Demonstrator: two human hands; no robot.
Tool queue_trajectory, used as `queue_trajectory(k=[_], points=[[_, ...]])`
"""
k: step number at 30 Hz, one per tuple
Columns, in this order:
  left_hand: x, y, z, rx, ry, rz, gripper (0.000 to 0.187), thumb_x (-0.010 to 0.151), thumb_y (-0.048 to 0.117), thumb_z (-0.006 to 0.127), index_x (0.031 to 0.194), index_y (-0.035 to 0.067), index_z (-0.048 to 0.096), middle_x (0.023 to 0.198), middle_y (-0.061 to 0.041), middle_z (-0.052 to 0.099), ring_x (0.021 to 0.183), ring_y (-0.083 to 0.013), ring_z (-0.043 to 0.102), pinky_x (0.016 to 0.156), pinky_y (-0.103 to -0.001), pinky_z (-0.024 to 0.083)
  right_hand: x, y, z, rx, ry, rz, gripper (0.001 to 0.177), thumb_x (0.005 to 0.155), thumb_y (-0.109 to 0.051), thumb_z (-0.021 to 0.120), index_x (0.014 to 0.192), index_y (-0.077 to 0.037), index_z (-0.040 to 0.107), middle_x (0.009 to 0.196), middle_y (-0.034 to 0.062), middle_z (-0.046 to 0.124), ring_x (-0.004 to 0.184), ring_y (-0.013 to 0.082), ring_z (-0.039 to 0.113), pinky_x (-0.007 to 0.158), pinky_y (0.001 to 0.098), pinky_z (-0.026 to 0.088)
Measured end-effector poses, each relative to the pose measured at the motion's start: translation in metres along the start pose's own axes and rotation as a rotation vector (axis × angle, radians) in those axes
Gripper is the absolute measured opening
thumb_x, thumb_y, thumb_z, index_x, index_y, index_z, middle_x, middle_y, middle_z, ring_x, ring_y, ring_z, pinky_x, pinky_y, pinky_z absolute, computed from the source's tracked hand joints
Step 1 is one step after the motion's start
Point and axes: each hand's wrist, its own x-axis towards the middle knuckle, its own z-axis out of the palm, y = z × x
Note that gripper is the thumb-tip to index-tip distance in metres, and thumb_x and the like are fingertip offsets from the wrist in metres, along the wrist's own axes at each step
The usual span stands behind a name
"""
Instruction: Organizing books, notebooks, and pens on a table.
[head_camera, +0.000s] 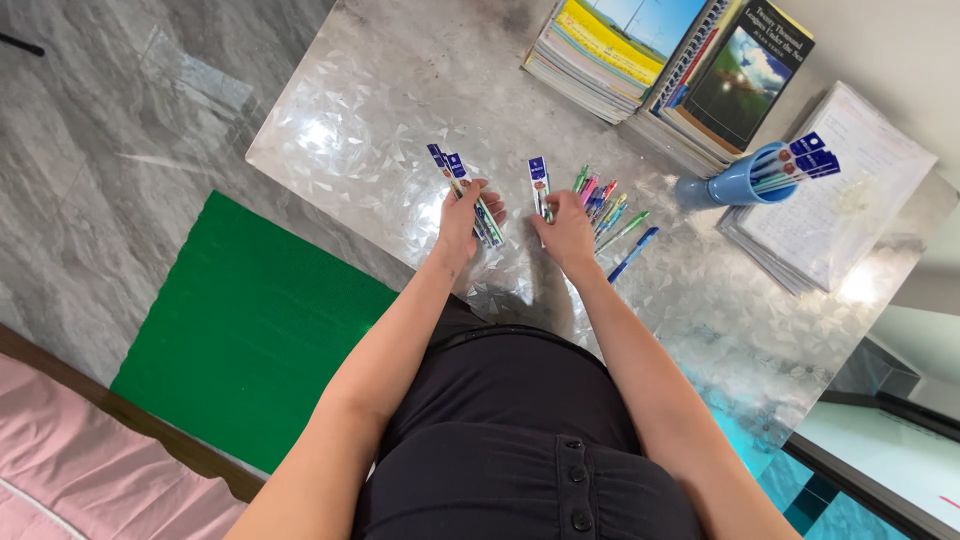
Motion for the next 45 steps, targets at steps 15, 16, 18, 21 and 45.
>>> queue_trajectory(k=[15, 16, 18, 21, 45], points=[[0.013, -0.013, -0.008, 0.046, -0.101, -0.063, 0.035, 0.105, 0.033, 0.052, 0.117, 0.002, 0.064, 0.092, -0.007, 0.067, 0.073, -0.0159, 0.062, 0.063, -0.031, 0.053, 0.006, 0.041, 0.011, -0.025, 0.039, 0.144, 0.021, 0.090, -0.019, 0.075, 0.103, -0.005, 0.066, 0.087, 0.0117, 0.076, 0.082, 0.0309, 0.074, 0.074, 0.0443, 0.056], [0.014, -0.014, -0.006, 0.050, -0.107, -0.066, 0.035, 0.105, 0.033, 0.052, 0.117, 0.002, 0.064, 0.092, -0.007, 0.067, 0.073, -0.0159, 0.062, 0.063, -0.031, 0.053, 0.006, 0.039, 0.006, -0.025, 0.046, 0.148, 0.021, 0.090, -0.019, 0.075, 0.103, -0.005, 0.066, 0.087, 0.0117, 0.076, 0.082, 0.0309, 0.074, 0.074, 0.0443, 0.056], [0.015, -0.017, 0.000, 0.055, -0.186, -0.046, 0.035, 0.106, 0.031, 0.052, 0.122, 0.002, 0.062, 0.106, -0.013, 0.072, 0.088, -0.0219, 0.069, 0.076, -0.036, 0.059, 0.005, 0.036, -0.003, 0.327, 0.122, 0.146, 0.019, 0.091, -0.016, 0.075, 0.102, -0.003, 0.067, 0.081, 0.0055, 0.074, 0.071, 0.0158, 0.071, 0.064, 0.0289, 0.056], [0.017, -0.021, 0.011, 0.046, -0.286, -0.047, 0.035, 0.105, 0.030, 0.053, 0.124, 0.001, 0.060, 0.112, -0.014, 0.073, 0.100, -0.0267, 0.072, 0.088, -0.040, 0.061, 0.004, 0.023, -0.025, 0.728, -0.001, 0.226, 0.018, 0.094, -0.013, 0.074, 0.106, -0.002, 0.067, 0.079, -0.0009, 0.070, 0.064, 0.0062, 0.059, 0.056, 0.0220, 0.045], [-0.058, -0.016, 0.103, 0.460, -0.835, -0.410, 0.031, 0.099, 0.034, 0.068, 0.115, 0.008, 0.071, 0.086, 0.000, 0.063, 0.067, -0.0068, 0.057, 0.053, -0.023, 0.044, -0.017, -0.025, -0.130, 0.518, 0.096, -0.288, 0.034, 0.109, -0.010, 0.051, 0.142, -0.005, 0.059, 0.130, 0.0072, 0.061, 0.116, 0.0123, 0.059, 0.101, 0.0297, 0.049]])
